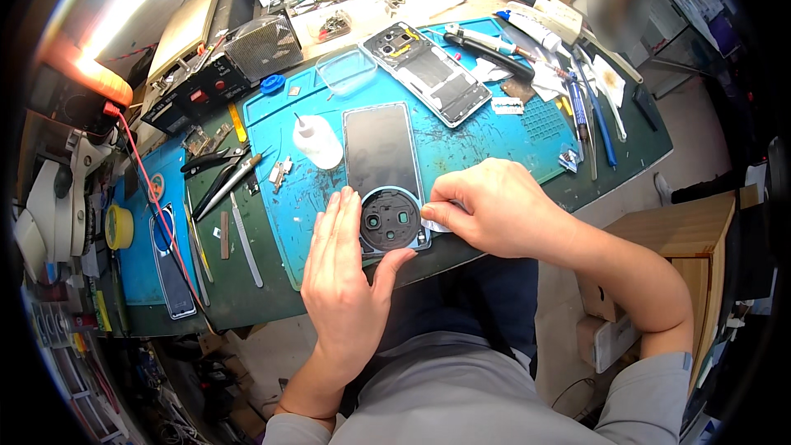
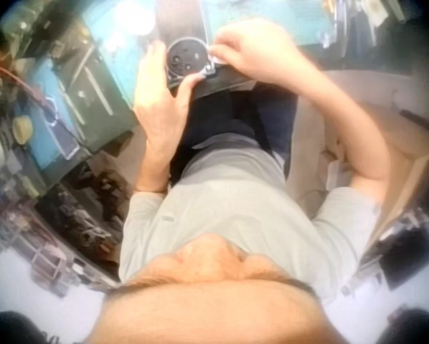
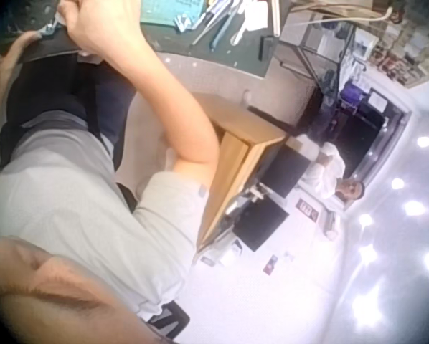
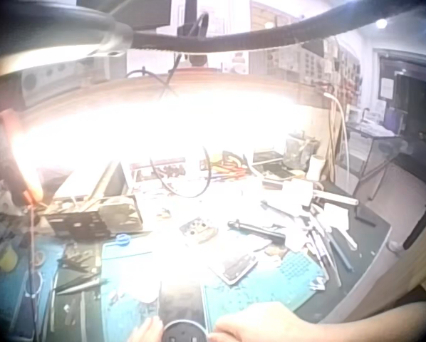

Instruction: The person applies adhesive to the camera module area of a smartphone back cover and presses it into place. They then use a small tool to adjust the module and wipe the surface with a cloth.

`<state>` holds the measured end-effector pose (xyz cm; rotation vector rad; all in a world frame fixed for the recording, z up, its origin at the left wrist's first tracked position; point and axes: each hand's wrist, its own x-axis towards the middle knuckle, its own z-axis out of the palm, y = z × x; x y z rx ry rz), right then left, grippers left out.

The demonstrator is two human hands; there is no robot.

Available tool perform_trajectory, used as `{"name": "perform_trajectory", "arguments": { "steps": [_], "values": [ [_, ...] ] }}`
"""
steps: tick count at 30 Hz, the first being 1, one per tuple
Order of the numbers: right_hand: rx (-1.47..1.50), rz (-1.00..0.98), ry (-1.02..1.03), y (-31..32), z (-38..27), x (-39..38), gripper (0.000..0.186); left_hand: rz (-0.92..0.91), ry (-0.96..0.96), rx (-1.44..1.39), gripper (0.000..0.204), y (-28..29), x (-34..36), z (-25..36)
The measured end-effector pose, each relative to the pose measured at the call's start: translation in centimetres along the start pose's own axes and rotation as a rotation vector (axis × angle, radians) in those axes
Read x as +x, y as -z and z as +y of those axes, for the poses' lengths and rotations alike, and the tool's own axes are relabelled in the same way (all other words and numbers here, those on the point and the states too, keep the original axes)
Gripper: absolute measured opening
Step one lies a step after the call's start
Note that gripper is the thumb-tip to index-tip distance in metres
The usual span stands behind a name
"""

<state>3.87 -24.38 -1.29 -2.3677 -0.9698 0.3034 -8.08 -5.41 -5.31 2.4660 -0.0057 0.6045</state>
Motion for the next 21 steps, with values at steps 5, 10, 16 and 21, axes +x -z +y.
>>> {"name": "perform_trajectory", "arguments": {
  "steps": [5,10,16,21],
  "values": [
    [-0.009,-0.054,0.016,0.5,-0.1,0.3,0.024,0.0,-0.006,0.006,0.078,0.0,0.0,0.0],
    [0.01,-0.07,-0.094,0.5,-0.6,0.2,0.028,0.006,-0.018,0.022,0.076,0.0,0.0,-0.1],
    [0.093,-0.101,-0.301,0.5,-1.3,0.4,0.032,0.048,-0.027,0.16,0.075,-0.6,-0.1,0.8],
    [0.087,-0.189,-0.377,1.0,-1.9,0.9,0.034,0.075,-0.032,0.18,0.074,-1.0,-0.4,1.0]
  ]
}}
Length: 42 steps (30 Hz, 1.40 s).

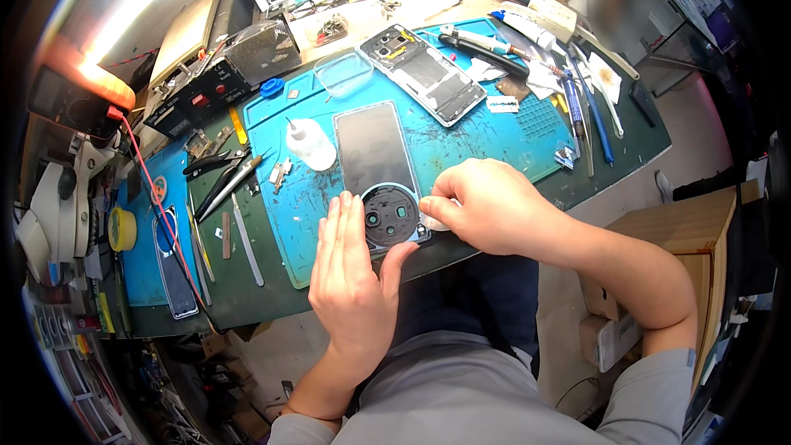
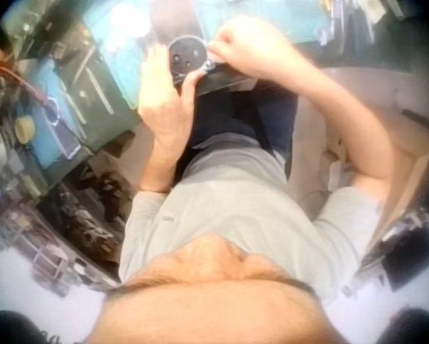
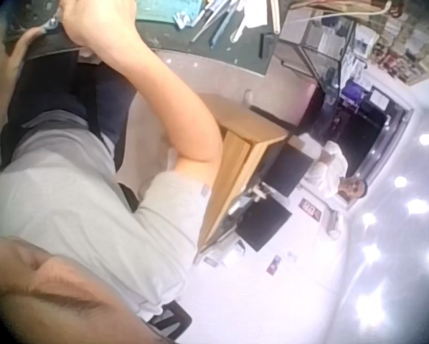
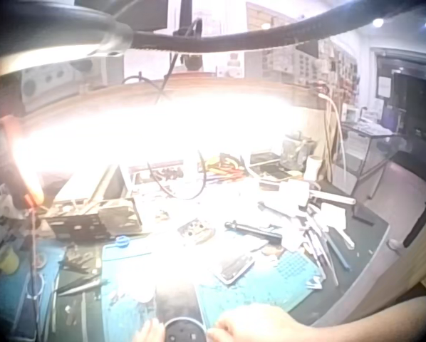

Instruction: The person applies adhesive to the camera module area of a smartphone back cover and presses it into place. They then use a small tool to adjust the module and wipe the surface with a cloth.

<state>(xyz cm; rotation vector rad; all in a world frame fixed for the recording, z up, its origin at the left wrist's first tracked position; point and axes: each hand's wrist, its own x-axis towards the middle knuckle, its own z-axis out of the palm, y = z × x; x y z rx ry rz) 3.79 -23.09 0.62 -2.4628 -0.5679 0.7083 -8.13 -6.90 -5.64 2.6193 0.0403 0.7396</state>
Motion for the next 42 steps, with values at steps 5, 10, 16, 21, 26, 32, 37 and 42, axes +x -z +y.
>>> {"name": "perform_trajectory", "arguments": {
  "steps": [5,10,16,21,26,32,37,42],
  "values": [
    [-0.034,0.061,0.092,-0.4,0.3,-0.3,0.032,0.002,-0.001,-0.001,0.072,0.1,-0.1,-0.1],
    [-0.054,0.159,0.136,-0.7,1.1,0.0,0.03,-0.002,-0.011,-0.014,0.069,0.2,0.0,-0.2],
    [-0.022,0.193,0.109,-0.8,1.0,0.1,0.032,-0.019,-0.022,0.004,0.067,0.5,0.1,-0.3],
    [-0.073,0.3,0.147,-1.2,1.2,-0.1,0.032,-0.027,-0.06,0.023,0.067,0.6,0.2,-0.3],
    [-0.257,0.547,0.247,0.3,2.8,-0.4,0.028,-0.024,-0.104,-0.029,0.066,0.7,0.4,-0.9],
    [0.034,0.402,0.085,0.9,3.3,-2.8,0.035,-0.056,-0.207,-0.222,0.065,1.6,0.1,-0.2],
    [0.33,0.28,0.093,0.3,3.6,-2.6,0.043,-0.175,-0.255,-0.237,0.061,4.5,2.6,-0.5],
    [0.557,0.182,0.14,-0.8,3.6,-0.9,0.051,-0.217,-0.555,-0.008,0.042,4.4,2.5,-2.7]
  ]
}}
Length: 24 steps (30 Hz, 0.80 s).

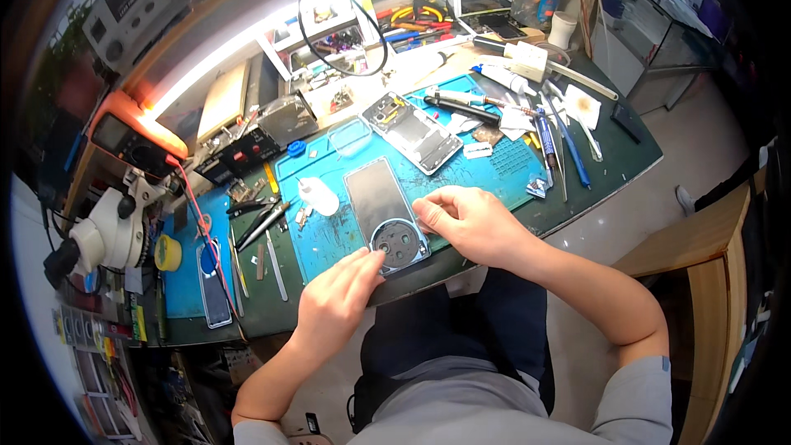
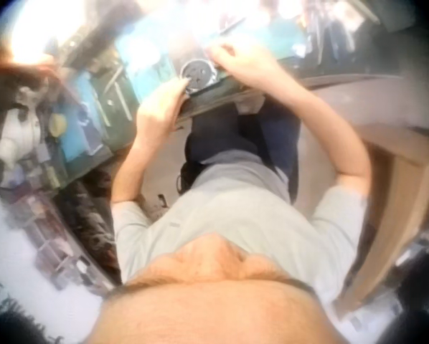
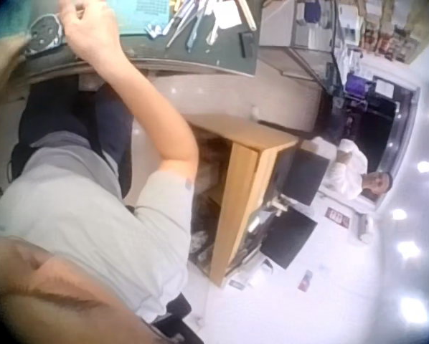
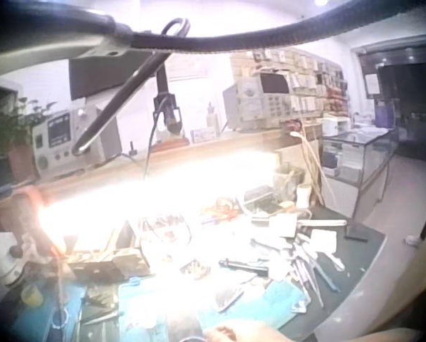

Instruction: The person applies adhesive to the camera module area of a smartphone back cover and presses it into place. They then use a small tool to adjust the module and wipe the surface with a cloth.

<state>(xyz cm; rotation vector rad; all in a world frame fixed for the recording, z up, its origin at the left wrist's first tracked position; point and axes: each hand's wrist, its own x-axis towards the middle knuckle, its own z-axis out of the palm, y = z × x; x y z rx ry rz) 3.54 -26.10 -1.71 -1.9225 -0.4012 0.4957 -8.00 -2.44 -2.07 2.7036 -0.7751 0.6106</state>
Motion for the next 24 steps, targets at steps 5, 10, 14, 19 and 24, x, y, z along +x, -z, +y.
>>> {"name": "perform_trajectory", "arguments": {
  "steps": [5,10,14,19,24],
  "values": [
    [-0.043,-0.005,-0.014,0.6,-0.3,0.1,0.06,0.139,-0.355,0.17,0.023,-0.5,0.7,-0.3],
    [-0.045,-0.043,0.054,2.4,-1.6,-1.0,0.051,0.328,-0.55,0.099,0.021,-1.3,2.5,2.6],
    [-0.257,0.056,0.169,3.1,-1.3,-0.2,0.049,0.236,-0.454,0.119,0.035,-3.4,4.1,4.8],
    [-0.719,0.235,0.253,3.5,-0.2,-0.1,0.035,0.207,-0.12,0.038,0.05,-3.9,3.3,2.6],
    [-0.748,0.129,0.372,4.2,1.5,-0.7,0.022,0.05,0.195,0.003,0.079,-1.9,2.6,0.1]
  ]
}}
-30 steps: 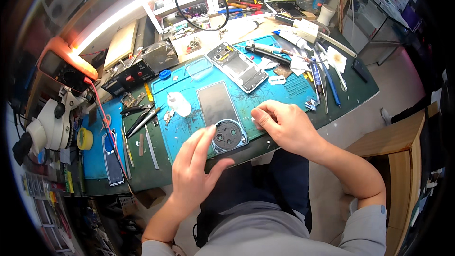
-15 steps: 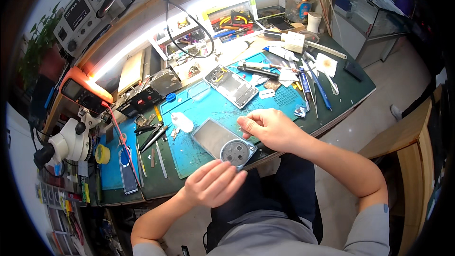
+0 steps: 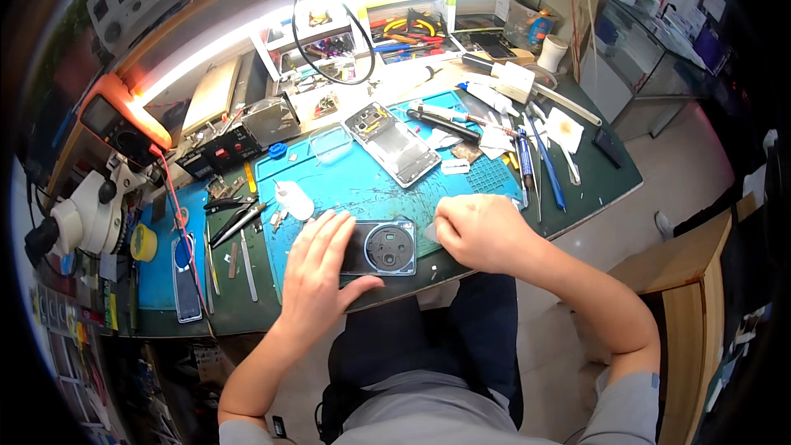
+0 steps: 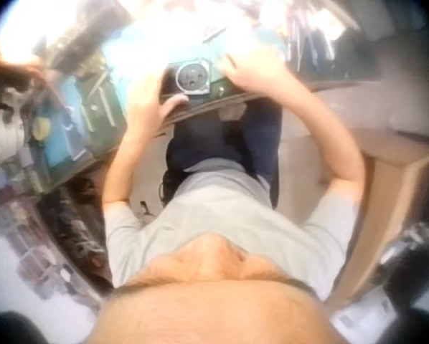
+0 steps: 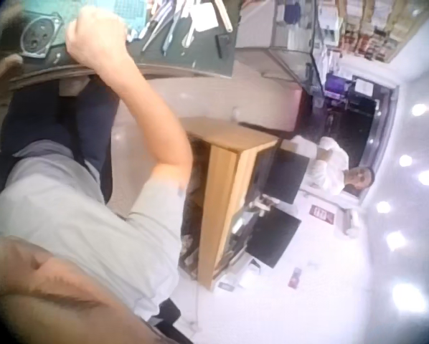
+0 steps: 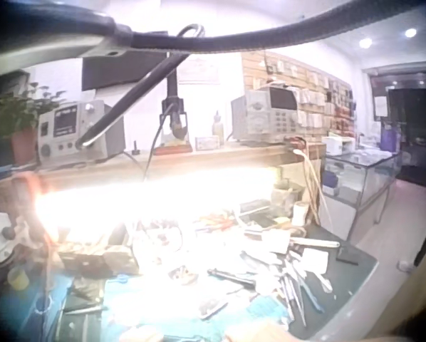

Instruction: The person applies adhesive to the camera module area of a smartphone back cover and presses it into place. They then use a small tool to adjust the module and wipe the surface with a cloth.

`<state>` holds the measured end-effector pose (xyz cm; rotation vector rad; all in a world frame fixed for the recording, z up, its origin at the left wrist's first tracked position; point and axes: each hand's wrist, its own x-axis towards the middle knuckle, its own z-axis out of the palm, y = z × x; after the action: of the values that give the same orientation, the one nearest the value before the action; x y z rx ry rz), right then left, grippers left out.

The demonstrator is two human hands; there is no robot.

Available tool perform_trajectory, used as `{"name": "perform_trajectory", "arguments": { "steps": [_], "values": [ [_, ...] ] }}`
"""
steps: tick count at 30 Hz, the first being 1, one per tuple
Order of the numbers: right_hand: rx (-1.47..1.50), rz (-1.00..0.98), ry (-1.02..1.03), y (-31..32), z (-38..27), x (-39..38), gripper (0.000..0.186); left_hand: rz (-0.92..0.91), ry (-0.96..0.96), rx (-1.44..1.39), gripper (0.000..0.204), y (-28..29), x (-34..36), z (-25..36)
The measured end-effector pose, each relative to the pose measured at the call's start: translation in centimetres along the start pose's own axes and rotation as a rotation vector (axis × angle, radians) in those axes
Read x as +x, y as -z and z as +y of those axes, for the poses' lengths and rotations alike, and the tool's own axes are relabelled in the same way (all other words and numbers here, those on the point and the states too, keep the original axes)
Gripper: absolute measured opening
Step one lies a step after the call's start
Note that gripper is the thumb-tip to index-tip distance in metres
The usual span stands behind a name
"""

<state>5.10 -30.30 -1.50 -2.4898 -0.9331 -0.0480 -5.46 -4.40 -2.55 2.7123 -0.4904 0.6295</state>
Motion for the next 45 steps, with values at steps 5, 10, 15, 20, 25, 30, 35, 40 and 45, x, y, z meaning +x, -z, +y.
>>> {"name": "perform_trajectory", "arguments": {
  "steps": [5,10,15,20,25,30,35,40,45],
  "values": [
    [-0.008,-0.284,-0.077,1.6,-1.0,2.4,0.029,-0.13,0.06,-0.112,0.084,-0.2,-0.3,-1.0],
    [-0.053,-0.379,-0.115,1.4,-1.3,3.4,0.032,-0.143,0.087,-0.176,0.085,-0.4,0.0,-1.2],
    [-0.033,-0.337,-0.092,1.1,-1.0,3.1,0.033,-0.152,0.102,-0.178,0.085,-0.1,0.1,-1.1],
    [0.043,-0.3,-0.124,0.4,-1.0,2.9,0.032,-0.135,0.114,-0.223,0.086,-0.3,0.0,-1.4],
    [0.079,-0.24,-0.111,-0.1,-0.9,2.7,0.028,-0.125,0.129,-0.267,0.088,-0.2,0.1,-1.3],
    [0.127,-0.2,-0.147,-0.5,-1.3,2.6,0.024,-0.128,0.146,-0.286,0.087,-0.3,0.1,-1.2],
    [0.126,-0.176,-0.163,-0.8,-1.7,2.6,0.031,-0.136,0.143,-0.328,0.088,-0.3,0.2,-1.2],
    [0.087,-0.206,-0.108,-0.7,-1.2,2.9,0.026,-0.122,0.162,-0.343,0.089,-0.3,0.1,-1.1],
    [0.095,-0.216,-0.077,-0.5,-0.9,3.0,0.026,-0.065,0.124,-0.331,0.088,-0.2,0.0,-1.3]
  ]
}}
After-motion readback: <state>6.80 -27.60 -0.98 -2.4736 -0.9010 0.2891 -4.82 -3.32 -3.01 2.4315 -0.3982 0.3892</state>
